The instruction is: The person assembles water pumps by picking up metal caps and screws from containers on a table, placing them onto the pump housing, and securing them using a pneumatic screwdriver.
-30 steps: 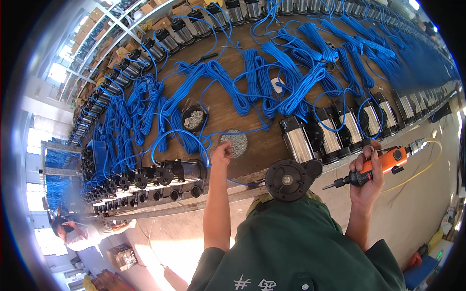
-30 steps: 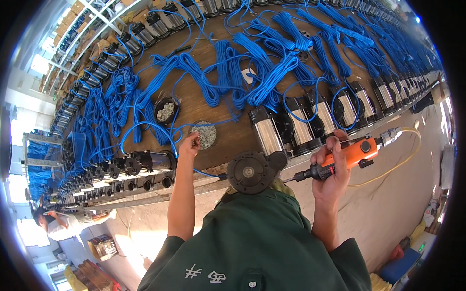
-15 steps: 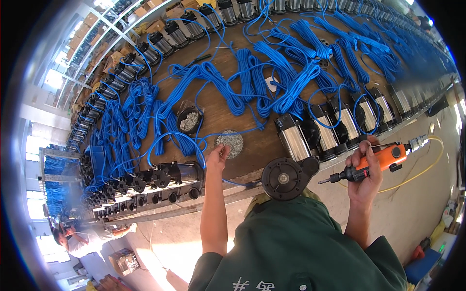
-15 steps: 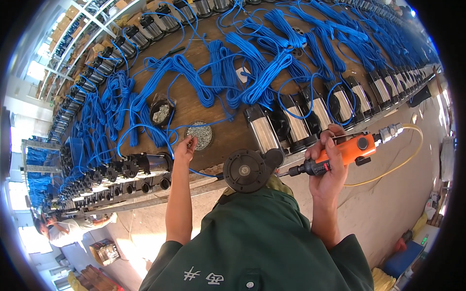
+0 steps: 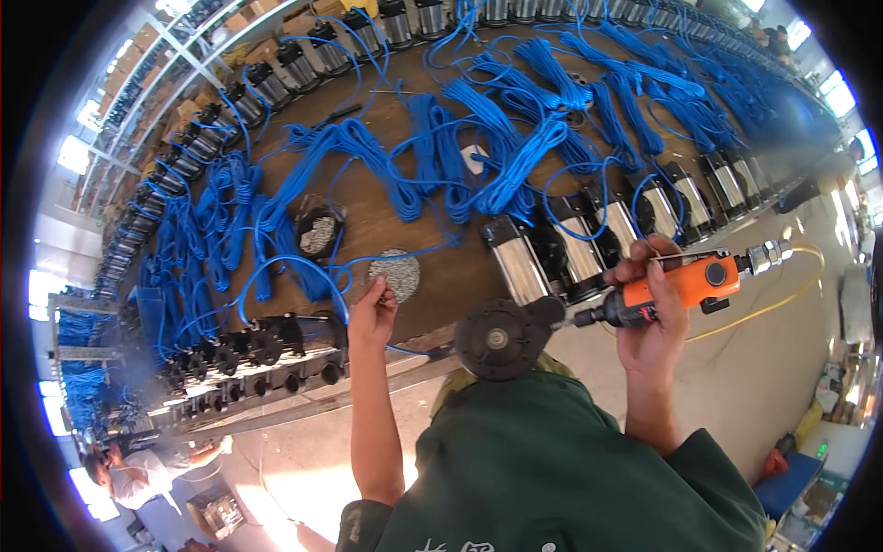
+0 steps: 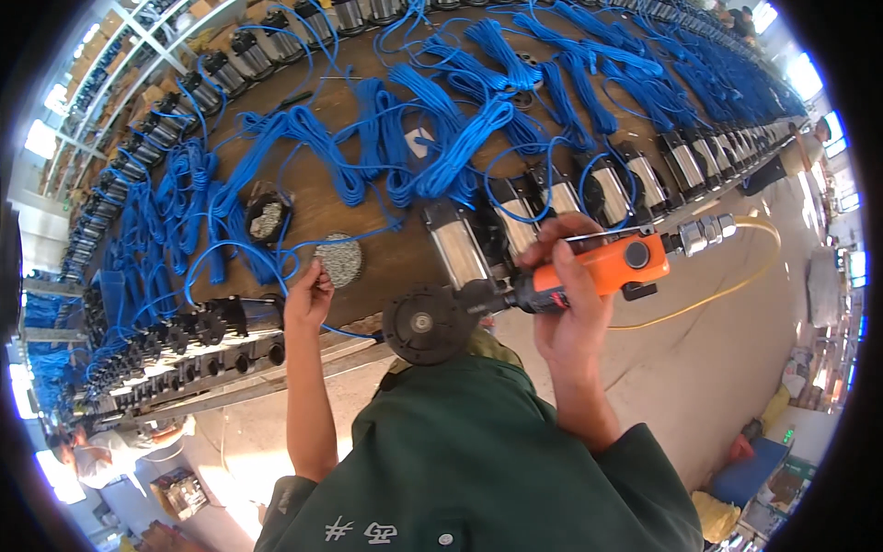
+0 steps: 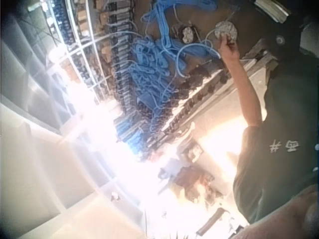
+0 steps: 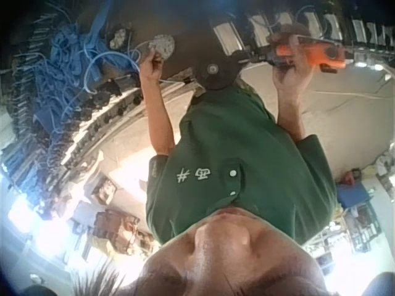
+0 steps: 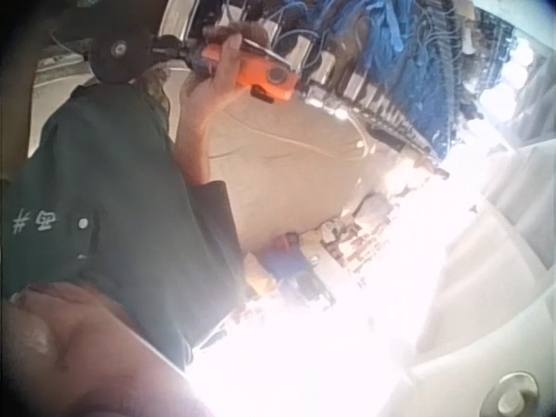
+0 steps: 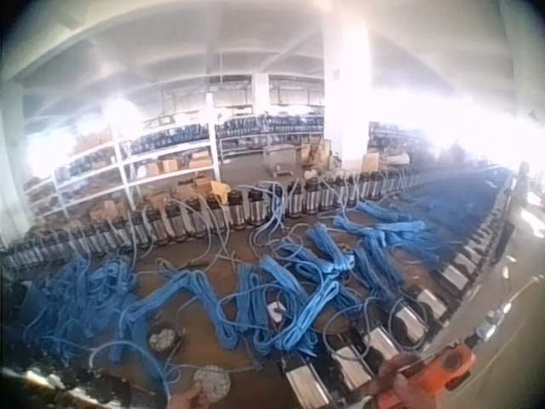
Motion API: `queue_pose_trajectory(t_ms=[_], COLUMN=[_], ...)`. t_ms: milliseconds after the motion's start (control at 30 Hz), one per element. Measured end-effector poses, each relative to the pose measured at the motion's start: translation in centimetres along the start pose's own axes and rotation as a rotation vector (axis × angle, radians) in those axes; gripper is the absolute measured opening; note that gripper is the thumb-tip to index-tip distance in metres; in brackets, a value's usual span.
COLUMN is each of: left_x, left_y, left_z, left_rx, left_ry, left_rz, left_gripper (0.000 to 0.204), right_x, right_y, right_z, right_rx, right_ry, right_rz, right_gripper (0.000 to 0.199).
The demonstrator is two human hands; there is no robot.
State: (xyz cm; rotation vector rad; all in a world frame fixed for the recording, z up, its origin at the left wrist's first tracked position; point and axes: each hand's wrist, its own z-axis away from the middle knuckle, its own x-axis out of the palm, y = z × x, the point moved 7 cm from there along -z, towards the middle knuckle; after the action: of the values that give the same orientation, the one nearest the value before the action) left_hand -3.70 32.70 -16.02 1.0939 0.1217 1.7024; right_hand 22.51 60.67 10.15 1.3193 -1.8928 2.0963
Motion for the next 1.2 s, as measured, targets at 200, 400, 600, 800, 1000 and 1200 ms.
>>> queue_pose_trajectory(t_ms=[200, 400, 600, 800, 1000, 1200], left_x=[13.6, 15.7, 16.0, 15.8, 17.8, 19.9], left_y=[-1.7, -3.8, -3.4, -3.0, -0.3, -1.3], left_z=[13.5, 17.0, 17.4, 17.5, 15.7, 12.0], left_rx=[0.009, -0.061, -0.12, -0.076, 0.336, 0.543], left_ry=[-0.276, -0.447, -0.437, -0.444, -0.439, -0.588], left_rz=[-0.246, -0.067, -0.006, -0.144, -0.823, -1.26], left_gripper=[0.021, 0.017, 0.021, 0.024, 0.039, 0.054], right_x=[4.4, 7.8, 9.3, 9.9, 10.0, 6.9], right_y=[-0.2, 1.1, 2.1, 2.5, 3.4, 7.4], right_z=[-0.1, 0.4, 1.0, 1.3, 0.5, -0.4], right_rx=[-0.145, -0.105, -0.059, -0.052, -0.076, 0.029], right_ry=[-0.22, -0.288, -0.312, -0.356, -0.489, -0.4], right_rz=[-0.178, -0.213, -0.236, -0.236, -0.174, 0.025], right_gripper=[0.036, 0.034, 0.033, 0.032, 0.032, 0.029])
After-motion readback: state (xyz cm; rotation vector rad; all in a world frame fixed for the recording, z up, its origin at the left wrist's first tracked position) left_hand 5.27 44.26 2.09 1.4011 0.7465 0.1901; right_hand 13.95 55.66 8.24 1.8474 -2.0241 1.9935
